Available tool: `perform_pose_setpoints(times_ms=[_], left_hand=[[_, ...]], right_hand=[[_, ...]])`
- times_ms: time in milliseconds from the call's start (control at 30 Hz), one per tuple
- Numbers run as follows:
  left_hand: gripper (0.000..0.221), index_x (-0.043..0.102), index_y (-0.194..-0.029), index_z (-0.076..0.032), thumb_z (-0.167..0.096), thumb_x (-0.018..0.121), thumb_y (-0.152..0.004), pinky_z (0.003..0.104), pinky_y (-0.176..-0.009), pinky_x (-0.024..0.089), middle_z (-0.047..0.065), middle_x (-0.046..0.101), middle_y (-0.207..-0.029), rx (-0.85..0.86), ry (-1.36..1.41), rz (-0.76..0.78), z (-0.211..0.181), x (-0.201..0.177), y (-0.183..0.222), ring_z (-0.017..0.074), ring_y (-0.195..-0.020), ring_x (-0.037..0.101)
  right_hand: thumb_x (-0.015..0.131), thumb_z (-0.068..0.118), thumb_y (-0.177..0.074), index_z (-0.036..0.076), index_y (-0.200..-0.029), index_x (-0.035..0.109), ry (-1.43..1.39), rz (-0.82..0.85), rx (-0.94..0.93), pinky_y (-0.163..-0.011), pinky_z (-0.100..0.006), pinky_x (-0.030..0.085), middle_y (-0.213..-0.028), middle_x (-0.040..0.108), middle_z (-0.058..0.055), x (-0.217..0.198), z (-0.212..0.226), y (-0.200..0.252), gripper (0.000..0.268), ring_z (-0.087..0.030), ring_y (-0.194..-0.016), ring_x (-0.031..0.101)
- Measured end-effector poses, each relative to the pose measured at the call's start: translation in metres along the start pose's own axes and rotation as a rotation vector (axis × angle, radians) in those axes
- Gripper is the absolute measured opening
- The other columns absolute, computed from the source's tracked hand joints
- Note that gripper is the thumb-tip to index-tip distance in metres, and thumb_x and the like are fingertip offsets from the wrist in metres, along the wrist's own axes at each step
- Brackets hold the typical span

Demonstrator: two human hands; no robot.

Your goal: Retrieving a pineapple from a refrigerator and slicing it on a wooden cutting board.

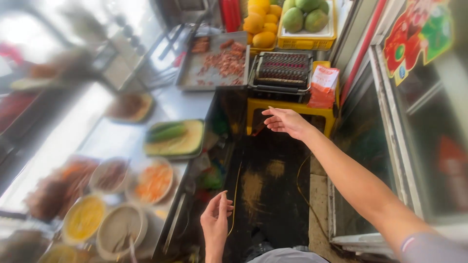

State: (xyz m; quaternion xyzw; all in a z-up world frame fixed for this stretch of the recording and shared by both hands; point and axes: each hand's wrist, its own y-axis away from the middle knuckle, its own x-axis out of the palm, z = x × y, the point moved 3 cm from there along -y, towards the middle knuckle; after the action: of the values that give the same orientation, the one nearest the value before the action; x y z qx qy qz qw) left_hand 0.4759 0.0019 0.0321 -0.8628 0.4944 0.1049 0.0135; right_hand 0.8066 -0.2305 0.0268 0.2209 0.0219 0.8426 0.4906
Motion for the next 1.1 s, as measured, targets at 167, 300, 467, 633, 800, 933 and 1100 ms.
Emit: perform_pose_setpoints(times_ms=[167, 300, 467, 633, 800, 933, 1100], left_hand=[[0.033, 0.073, -0.125, -0.009, -0.024, 0.064, -0.097, 0.025, -0.071, 0.059, 0.006, 0.078, -0.089, -0.094, -0.108, 0.097, -0.052, 0.048, -0.109, 0.0113, -0.08, 0.072], [0.032, 0.074, -0.122, -0.007, -0.024, 0.067, -0.097, 0.026, -0.072, 0.061, 0.005, 0.077, -0.091, -0.007, -0.228, 0.087, -0.077, 0.084, -0.185, 0.0109, -0.082, 0.072], [0.032, 0.074, -0.124, -0.005, -0.019, 0.067, -0.096, 0.026, -0.071, 0.059, 0.007, 0.078, -0.092, 0.042, -0.135, 0.013, -0.05, 0.112, -0.277, 0.0129, -0.079, 0.073], [0.032, 0.074, -0.125, -0.006, -0.018, 0.065, -0.096, 0.026, -0.068, 0.059, 0.008, 0.078, -0.091, -0.111, -0.152, -0.147, -0.039, 0.125, -0.343, 0.0146, -0.077, 0.073], [0.033, 0.072, -0.126, -0.003, -0.018, 0.062, -0.098, 0.026, -0.068, 0.059, 0.008, 0.077, -0.091, -0.14, -0.139, -0.307, -0.058, 0.12, -0.386, 0.0138, -0.078, 0.073], [0.033, 0.072, -0.126, -0.002, -0.019, 0.064, -0.099, 0.028, -0.071, 0.06, 0.011, 0.077, -0.096, -0.086, -0.151, -0.332, -0.079, 0.113, -0.436, 0.0161, -0.083, 0.073], [0.034, 0.071, -0.128, -0.005, -0.023, 0.064, -0.1, 0.029, -0.077, 0.063, 0.011, 0.078, -0.105, 0.007, -0.291, -0.303, -0.102, 0.085, -0.544, 0.0153, -0.094, 0.075]], right_hand=[[0.056, 0.043, -0.103, 0.01, -0.125, 0.067, 0.003, -0.067, 0.059, -0.081, -0.032, 0.056, -0.098, 0.071, -0.003, -0.043, 0.028, -0.104, 0.041, -0.013, -0.087, 0.068], [0.056, 0.043, -0.102, 0.012, -0.126, 0.066, -0.003, -0.093, 0.099, -0.082, -0.031, 0.056, -0.1, 0.072, -0.001, -0.067, 0.024, -0.21, 0.04, -0.013, -0.089, 0.068], [0.063, 0.048, -0.096, 0.017, -0.135, 0.06, -0.013, -0.152, 0.179, -0.082, -0.034, 0.053, -0.11, 0.067, -0.001, -0.1, -0.011, -0.373, 0.05, -0.014, -0.095, 0.061], [0.065, 0.052, -0.096, 0.015, -0.147, 0.043, 0.052, -0.158, 0.281, -0.093, -0.04, 0.047, -0.128, 0.056, 0.001, -0.132, -0.031, -0.508, 0.067, -0.018, -0.11, 0.054], [0.07, 0.051, -0.096, 0.005, -0.146, 0.047, 0.002, 0.011, 0.34, -0.097, -0.042, 0.05, -0.13, 0.059, -0.006, -0.108, -0.02, -0.529, 0.072, -0.021, -0.112, 0.058], [0.073, 0.029, -0.089, 0.005, -0.136, 0.058, -0.15, 0.08, 0.229, -0.094, -0.043, 0.055, -0.124, 0.065, -0.01, -0.104, -0.007, -0.526, 0.055, -0.022, -0.108, 0.065], [0.07, 0.008, -0.085, 0.002, -0.122, 0.063, -0.263, 0.028, 0.083, -0.092, -0.041, 0.058, -0.114, 0.07, -0.01, -0.135, 0.022, -0.506, 0.038, -0.021, -0.102, 0.07]])
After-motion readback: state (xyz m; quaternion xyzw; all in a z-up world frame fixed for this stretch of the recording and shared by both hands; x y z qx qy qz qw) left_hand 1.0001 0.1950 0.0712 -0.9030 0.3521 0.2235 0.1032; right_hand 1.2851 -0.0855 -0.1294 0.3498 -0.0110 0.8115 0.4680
